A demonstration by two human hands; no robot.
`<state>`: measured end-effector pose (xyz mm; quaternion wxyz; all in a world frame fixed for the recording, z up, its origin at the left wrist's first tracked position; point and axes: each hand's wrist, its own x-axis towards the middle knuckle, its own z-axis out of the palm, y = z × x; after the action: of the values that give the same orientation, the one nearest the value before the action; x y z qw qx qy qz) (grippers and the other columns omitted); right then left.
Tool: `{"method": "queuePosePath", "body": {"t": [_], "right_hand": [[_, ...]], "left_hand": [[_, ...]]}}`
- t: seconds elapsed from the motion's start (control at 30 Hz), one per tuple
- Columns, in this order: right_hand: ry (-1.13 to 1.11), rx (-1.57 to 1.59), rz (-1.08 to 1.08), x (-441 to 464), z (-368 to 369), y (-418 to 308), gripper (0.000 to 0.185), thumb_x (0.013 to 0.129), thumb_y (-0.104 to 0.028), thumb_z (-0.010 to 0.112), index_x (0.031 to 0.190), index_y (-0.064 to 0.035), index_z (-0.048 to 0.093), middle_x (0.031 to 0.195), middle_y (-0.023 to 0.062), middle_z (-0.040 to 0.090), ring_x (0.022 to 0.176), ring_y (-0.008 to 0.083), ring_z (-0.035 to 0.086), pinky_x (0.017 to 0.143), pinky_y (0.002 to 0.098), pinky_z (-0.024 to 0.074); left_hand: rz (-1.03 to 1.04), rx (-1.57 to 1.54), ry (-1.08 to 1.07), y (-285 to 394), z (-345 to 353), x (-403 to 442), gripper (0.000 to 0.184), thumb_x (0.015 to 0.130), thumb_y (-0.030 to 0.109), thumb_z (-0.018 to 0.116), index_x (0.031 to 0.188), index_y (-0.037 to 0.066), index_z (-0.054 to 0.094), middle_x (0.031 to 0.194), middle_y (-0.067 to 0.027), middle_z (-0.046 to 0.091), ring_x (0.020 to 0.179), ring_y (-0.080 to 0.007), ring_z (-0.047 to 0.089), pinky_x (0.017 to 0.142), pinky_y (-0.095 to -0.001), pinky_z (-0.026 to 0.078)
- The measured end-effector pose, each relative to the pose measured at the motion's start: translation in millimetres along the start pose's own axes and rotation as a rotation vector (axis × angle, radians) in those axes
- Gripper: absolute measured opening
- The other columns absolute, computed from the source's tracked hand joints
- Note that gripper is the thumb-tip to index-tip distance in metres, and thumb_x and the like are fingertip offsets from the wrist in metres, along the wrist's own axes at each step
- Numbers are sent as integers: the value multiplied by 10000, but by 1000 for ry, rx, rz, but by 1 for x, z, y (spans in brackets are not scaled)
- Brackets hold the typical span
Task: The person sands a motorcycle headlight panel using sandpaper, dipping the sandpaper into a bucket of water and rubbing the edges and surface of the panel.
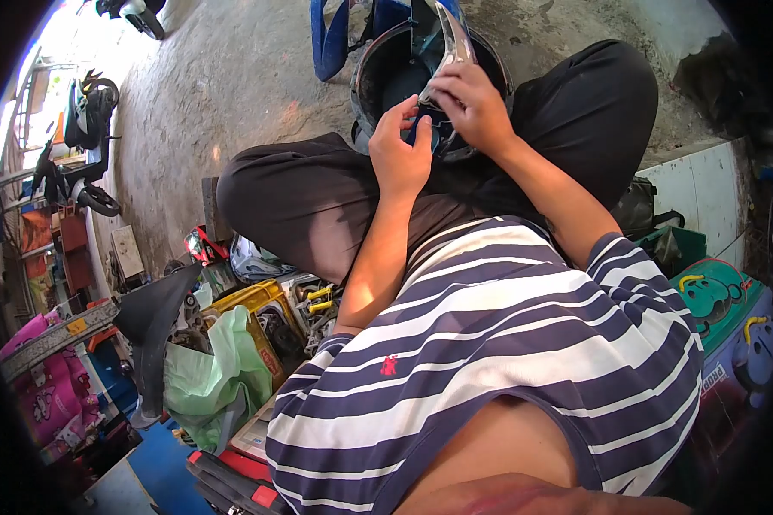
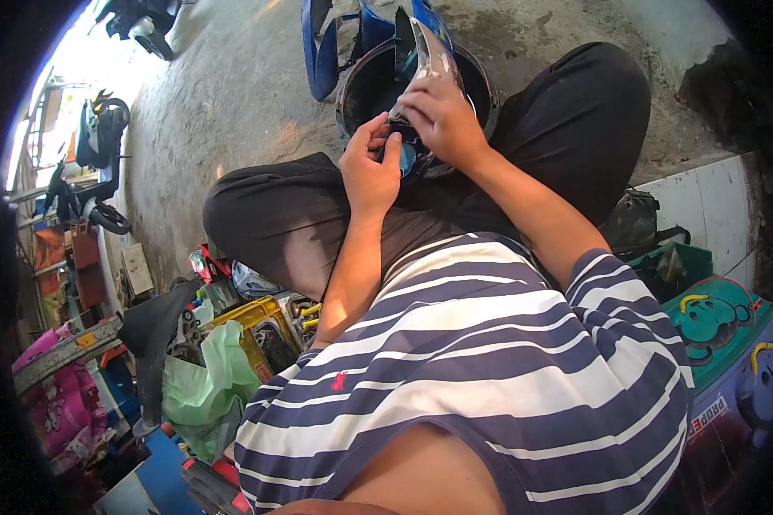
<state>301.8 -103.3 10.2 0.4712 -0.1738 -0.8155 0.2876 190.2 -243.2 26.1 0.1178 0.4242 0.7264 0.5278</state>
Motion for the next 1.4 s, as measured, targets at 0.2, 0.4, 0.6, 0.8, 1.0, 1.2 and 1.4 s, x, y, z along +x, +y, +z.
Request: {"method": "queuePosePath", "body": {"t": [0.2, 0.4, 0.6, 0.8, 1.0, 1.2, 1.4], "right_hand": [[22, -85, 81, 7, -2, 26, 221, 905, -9, 826, 1122, -40, 792, 1192, 132, 725, 1139, 346, 703, 958, 425, 574], [9, -14, -11, 6, 3, 15, 196, 911, -48, 821, 1106, -41, 799, 1123, 124, 727, 1087, 365, 695, 966, 449, 561], [-48, -57, -72, -1, 1, 6, 228, 899, -26, 839, 1121, -41, 794, 1168, 129, 726, 1115, 348, 697, 987, 416, 565], [44, -44, 86, 4, 2, 22, 239, 888, -10, 847, 1120, -41, 798, 1184, 134, 725, 1108, 349, 713, 967, 422, 578], [-18, 35, -22, 3, 4, 4, 207, 898, -11, 835, 1102, -33, 805, 1184, 133, 732, 1100, 346, 726, 937, 412, 592], [22, -29, -22, 3, 3, 6, 189, 927, -9, 806, 1115, -32, 797, 1182, 130, 741, 1126, 339, 722, 981, 406, 581], [75, -3, 120, 6, 4, 18, 175, 918, -31, 816, 1091, -22, 795, 1158, 128, 743, 1118, 351, 714, 978, 413, 576]], "left_hand": [[-8, 27, -1, 6, -2, 0, 348, 945, 61, 800, 1288, 25, 759, 1106, -156, 788, 932, -273, 760, 836, -381, 607], [14, -6, 5, -3, 0, 0, 354, 945, 65, 800, 1293, 21, 756, 1108, -159, 787, 935, -276, 763, 831, -381, 608], [-4, -9, 11, -8, 3, 0, 377, 973, 96, 808, 1346, 58, 765, 1077, -77, 804, 864, -134, 717, 731, -294, 541], [2, 0, -5, -4, 1, 0, 345, 945, 60, 795, 1286, 20, 759, 1119, -168, 788, 959, -281, 768, 841, -382, 608], [-20, -22, 2, -3, 2, 0, 347, 942, 47, 793, 1286, 19, 758, 1128, -172, 788, 964, -278, 768, 841, -378, 607], [-28, -15, 0, 1, 2, 1, 344, 940, 50, 797, 1282, 22, 764, 1115, -164, 788, 949, -274, 765, 835, -379, 604], [-9, 20, -3, 1, -2, 1, 346, 942, 52, 797, 1285, 18, 761, 1116, -164, 789, 950, -275, 768, 835, -379, 605]]}}
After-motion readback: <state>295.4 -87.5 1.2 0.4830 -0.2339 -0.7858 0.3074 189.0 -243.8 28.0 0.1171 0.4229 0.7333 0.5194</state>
